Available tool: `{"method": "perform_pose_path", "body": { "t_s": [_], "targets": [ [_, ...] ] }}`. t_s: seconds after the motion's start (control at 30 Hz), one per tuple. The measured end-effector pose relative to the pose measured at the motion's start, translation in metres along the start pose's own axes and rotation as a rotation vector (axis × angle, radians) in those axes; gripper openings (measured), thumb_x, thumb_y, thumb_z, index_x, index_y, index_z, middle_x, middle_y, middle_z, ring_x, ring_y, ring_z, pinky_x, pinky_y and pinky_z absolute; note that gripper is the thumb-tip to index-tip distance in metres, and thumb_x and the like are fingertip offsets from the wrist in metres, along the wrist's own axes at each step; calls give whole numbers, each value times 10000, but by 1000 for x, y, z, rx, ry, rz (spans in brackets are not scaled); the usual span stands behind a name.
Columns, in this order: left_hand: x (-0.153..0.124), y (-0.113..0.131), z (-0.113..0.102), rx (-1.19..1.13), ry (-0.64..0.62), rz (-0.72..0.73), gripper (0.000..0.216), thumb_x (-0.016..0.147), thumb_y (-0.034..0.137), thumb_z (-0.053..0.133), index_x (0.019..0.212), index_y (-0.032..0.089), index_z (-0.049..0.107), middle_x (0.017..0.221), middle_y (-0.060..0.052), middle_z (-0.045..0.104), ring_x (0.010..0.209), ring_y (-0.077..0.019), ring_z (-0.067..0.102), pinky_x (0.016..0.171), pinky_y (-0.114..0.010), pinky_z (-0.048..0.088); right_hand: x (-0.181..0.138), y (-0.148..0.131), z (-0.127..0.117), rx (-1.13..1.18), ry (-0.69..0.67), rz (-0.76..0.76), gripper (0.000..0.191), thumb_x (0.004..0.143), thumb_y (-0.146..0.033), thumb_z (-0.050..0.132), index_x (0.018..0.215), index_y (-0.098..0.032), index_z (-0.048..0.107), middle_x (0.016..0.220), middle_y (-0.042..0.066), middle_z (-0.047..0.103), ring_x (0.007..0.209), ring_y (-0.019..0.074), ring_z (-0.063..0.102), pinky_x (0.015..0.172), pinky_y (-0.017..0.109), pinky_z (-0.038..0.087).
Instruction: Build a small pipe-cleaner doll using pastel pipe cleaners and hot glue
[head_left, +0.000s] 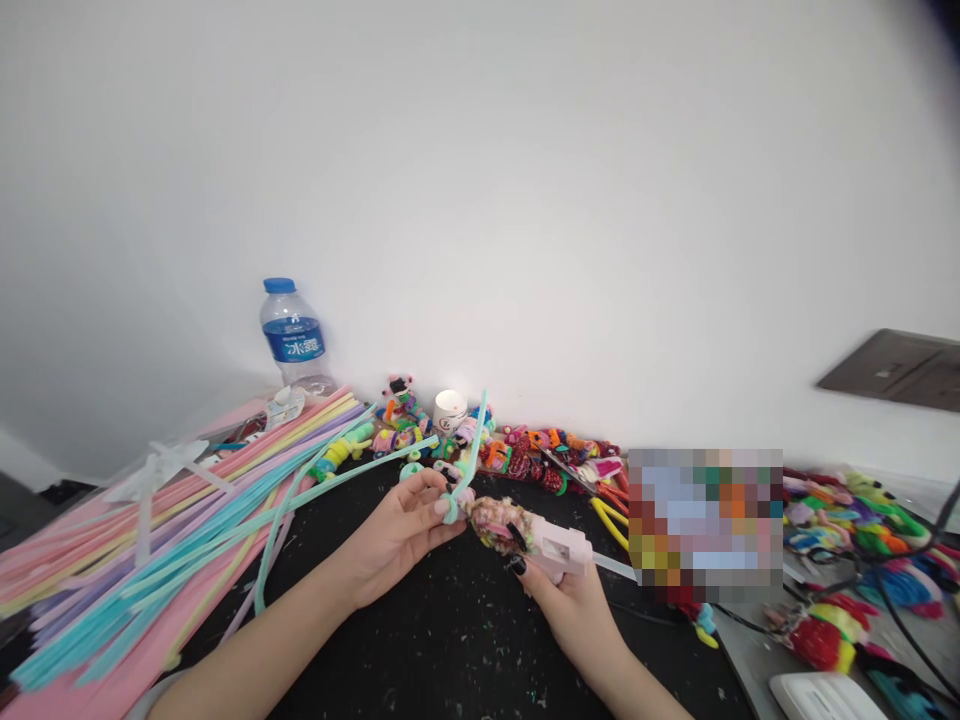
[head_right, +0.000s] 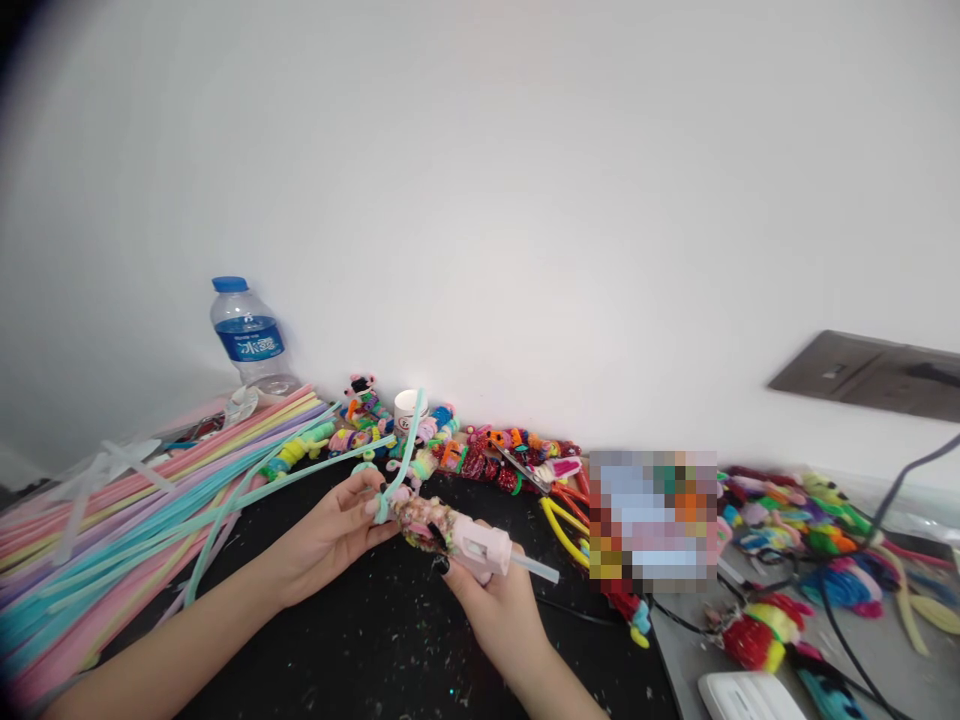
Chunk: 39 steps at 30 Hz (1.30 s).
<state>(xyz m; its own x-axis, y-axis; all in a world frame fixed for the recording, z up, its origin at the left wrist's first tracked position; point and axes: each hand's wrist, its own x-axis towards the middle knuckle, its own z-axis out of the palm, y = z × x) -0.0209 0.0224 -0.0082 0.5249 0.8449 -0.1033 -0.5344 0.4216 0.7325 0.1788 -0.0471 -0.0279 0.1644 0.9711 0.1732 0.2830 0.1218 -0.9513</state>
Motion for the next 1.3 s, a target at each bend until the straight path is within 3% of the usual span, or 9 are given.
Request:
{"method": "perform_pose_path", "body": {
  "t_s": [0.2, 0.7, 1.03, 1.3],
  "targets": [
    [-1, 0, 1, -43, 0, 7, 138, 748, 136, 671, 848, 186, 590, 858, -8, 656, 867, -144, 622, 887, -338, 462, -1, 3, 2, 49, -13, -11, 458, 702, -516, 641, 997, -165, 648, 928, 134, 670, 905, 279, 620, 889, 475, 445],
    [0, 0, 2, -84, 35, 7, 155, 753, 125, 665, 867, 196, 589, 884, -12, 673, 893, -153, 631, 880, -320, 471, -2, -3, 1, 25, -5, -49, 375, 705, -476, 661, 928, -176, 684, 832, 114, 685, 815, 270, 637, 780, 423, 514],
    [0, 0, 5, -83, 58, 16, 165, 733, 148, 684, 852, 192, 577, 866, -17, 669, 862, -150, 631, 871, -317, 473, -1, 4, 0, -13, -113, -54, 297, 773, -422, 603, 905, -160, 652, 872, 111, 662, 838, 249, 617, 847, 434, 470],
    [-1, 1, 8, -79, 55, 16, 163, 737, 166, 680, 851, 201, 569, 872, -20, 670, 863, -147, 633, 856, -297, 473, -1, -1, 0, -23, -71, -84, 278, 762, -423, 614, 866, -169, 661, 799, 89, 663, 785, 241, 621, 733, 373, 521]
  ]
}}
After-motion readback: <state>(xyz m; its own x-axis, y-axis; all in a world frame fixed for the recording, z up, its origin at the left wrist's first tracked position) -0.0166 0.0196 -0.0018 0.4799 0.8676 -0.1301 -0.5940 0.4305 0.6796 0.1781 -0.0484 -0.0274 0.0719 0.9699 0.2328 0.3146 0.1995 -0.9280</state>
